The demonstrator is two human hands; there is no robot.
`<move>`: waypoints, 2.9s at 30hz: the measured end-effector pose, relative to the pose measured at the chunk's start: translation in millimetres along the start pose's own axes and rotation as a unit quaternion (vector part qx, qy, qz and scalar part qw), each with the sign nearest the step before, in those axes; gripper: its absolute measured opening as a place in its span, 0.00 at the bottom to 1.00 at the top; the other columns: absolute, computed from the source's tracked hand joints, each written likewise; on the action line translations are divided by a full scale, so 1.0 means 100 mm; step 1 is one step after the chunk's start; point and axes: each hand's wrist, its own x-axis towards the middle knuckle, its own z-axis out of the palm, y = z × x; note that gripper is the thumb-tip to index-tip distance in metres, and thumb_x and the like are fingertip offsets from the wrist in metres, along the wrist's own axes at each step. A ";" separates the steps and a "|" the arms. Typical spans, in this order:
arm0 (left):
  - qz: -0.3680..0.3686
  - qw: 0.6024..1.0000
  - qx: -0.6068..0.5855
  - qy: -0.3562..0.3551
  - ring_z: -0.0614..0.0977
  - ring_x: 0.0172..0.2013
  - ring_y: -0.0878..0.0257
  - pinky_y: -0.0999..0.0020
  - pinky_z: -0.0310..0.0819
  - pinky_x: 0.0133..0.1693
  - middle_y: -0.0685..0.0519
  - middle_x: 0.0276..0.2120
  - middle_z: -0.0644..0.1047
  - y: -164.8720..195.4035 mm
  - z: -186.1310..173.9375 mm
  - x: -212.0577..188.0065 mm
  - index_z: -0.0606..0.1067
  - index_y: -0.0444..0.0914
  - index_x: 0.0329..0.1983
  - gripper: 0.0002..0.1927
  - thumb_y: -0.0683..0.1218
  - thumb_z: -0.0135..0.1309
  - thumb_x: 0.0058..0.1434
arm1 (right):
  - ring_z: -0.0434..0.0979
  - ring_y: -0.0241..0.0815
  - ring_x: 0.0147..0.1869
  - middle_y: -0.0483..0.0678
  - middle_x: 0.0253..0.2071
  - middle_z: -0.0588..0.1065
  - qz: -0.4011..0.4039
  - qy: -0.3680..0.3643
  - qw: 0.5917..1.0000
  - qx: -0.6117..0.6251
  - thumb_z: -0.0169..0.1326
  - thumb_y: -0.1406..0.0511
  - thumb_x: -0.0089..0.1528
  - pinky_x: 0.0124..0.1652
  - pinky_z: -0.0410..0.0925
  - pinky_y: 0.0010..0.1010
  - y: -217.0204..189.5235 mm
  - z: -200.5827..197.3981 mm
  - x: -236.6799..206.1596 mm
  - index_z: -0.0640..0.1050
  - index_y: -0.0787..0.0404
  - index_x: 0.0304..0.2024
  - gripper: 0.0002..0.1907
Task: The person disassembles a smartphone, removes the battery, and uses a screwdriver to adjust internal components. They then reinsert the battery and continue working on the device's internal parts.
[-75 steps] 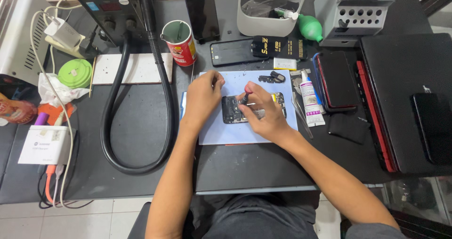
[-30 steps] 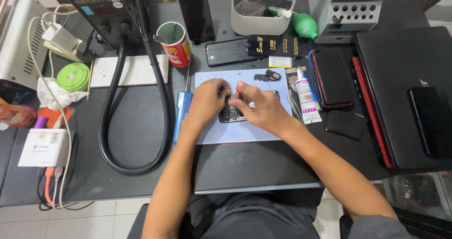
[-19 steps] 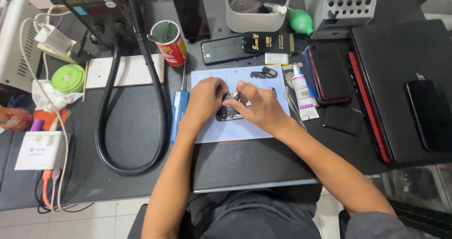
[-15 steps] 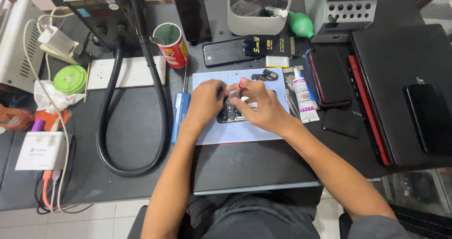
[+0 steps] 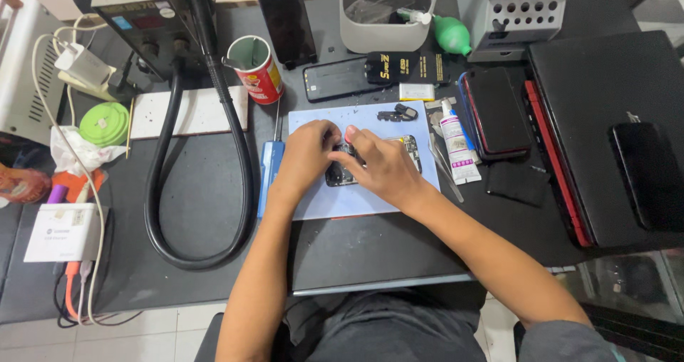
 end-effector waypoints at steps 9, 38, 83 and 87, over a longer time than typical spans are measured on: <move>-0.016 1.000 0.003 0.001 0.81 0.37 0.43 0.53 0.73 0.39 0.41 0.33 0.80 0.02 0.00 0.00 0.78 0.33 0.34 0.04 0.40 0.55 0.59 | 0.81 0.56 0.34 0.55 0.38 0.77 -0.014 0.039 0.999 0.013 0.67 0.69 0.62 0.31 0.72 0.41 -0.05 0.03 0.00 0.59 0.59 0.63 0.34; -0.067 0.979 -0.191 -0.035 0.81 0.33 0.65 0.70 0.75 0.37 0.51 0.31 0.82 0.30 0.12 0.02 0.78 0.33 0.41 0.08 0.44 0.59 0.62 | 0.84 0.46 0.45 0.61 0.49 0.76 0.222 0.181 0.894 0.345 0.52 0.73 0.74 0.42 0.82 0.34 0.15 -0.24 0.01 0.48 0.57 0.67 0.30; -0.156 0.926 -0.337 -0.068 0.78 0.32 0.71 0.75 0.71 0.36 0.57 0.31 0.81 0.24 0.16 0.05 0.82 0.34 0.45 0.14 0.49 0.57 0.65 | 0.76 0.38 0.43 0.51 0.55 0.68 0.197 0.187 0.898 0.345 0.47 0.72 0.75 0.40 0.76 0.30 0.23 -0.28 -0.01 0.52 0.59 0.70 0.25; -0.166 0.908 -0.377 -0.071 0.78 0.32 0.72 0.77 0.69 0.34 0.57 0.33 0.82 0.23 0.18 0.06 0.82 0.35 0.46 0.15 0.50 0.56 0.66 | 0.69 0.31 0.42 0.49 0.60 0.69 0.211 0.096 0.933 0.276 0.47 0.74 0.73 0.39 0.65 0.23 0.18 -0.35 -0.02 0.60 0.62 0.71 0.24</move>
